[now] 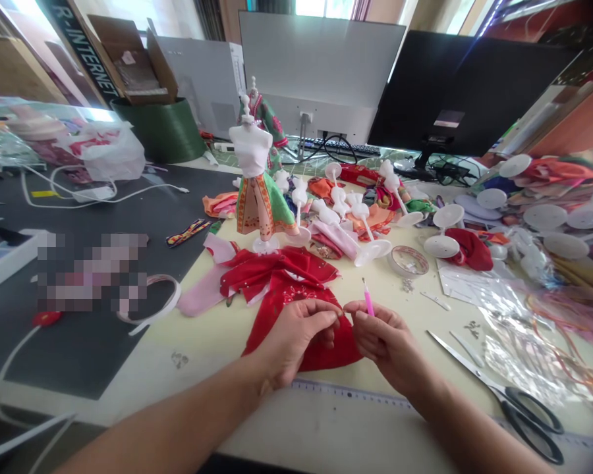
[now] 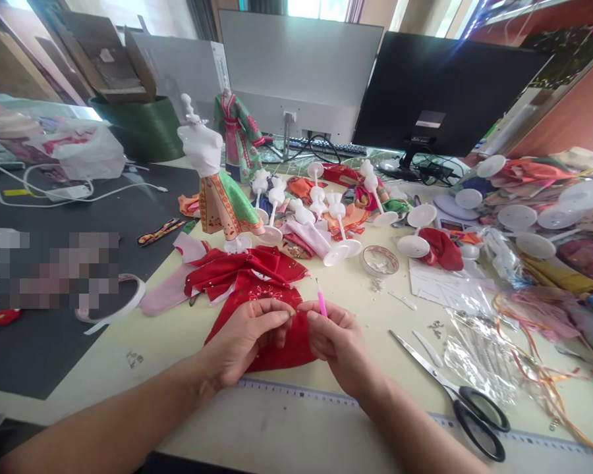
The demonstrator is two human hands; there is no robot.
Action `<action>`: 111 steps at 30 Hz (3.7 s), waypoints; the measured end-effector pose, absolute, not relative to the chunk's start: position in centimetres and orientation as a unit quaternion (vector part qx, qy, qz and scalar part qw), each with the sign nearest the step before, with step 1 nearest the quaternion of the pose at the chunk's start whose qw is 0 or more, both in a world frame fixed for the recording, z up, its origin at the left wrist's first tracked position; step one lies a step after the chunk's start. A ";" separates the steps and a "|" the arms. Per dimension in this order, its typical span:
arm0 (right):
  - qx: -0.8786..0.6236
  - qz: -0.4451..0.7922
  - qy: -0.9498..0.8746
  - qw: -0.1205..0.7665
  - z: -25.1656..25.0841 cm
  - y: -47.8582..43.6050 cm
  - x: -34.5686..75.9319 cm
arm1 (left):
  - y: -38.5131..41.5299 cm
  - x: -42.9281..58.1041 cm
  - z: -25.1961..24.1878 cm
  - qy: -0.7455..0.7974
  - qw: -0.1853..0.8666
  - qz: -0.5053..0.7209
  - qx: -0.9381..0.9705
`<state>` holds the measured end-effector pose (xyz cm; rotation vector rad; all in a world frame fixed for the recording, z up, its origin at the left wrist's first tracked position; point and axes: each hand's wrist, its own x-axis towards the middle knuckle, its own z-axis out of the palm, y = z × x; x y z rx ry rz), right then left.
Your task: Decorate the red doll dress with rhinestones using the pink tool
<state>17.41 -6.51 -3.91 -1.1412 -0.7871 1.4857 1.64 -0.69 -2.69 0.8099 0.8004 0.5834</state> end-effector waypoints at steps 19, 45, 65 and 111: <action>-0.565 0.405 -0.557 0.454 -3.8 -7.5 16.9 | -0.9 1.6 -2.8 0.372 0.809 0.326 0.318; -0.584 0.070 -0.713 0.383 -3.3 -8.1 18.6 | -0.3 1.4 -2.7 0.395 0.781 0.355 0.327; -0.555 -0.006 -0.745 0.371 -3.6 -8.1 18.7 | -0.4 1.5 -2.2 0.395 0.781 0.353 0.331; -0.474 0.031 -0.838 0.267 -5.3 -8.7 20.3 | -9.7 -2.0 -5.6 0.169 0.132 0.294 0.931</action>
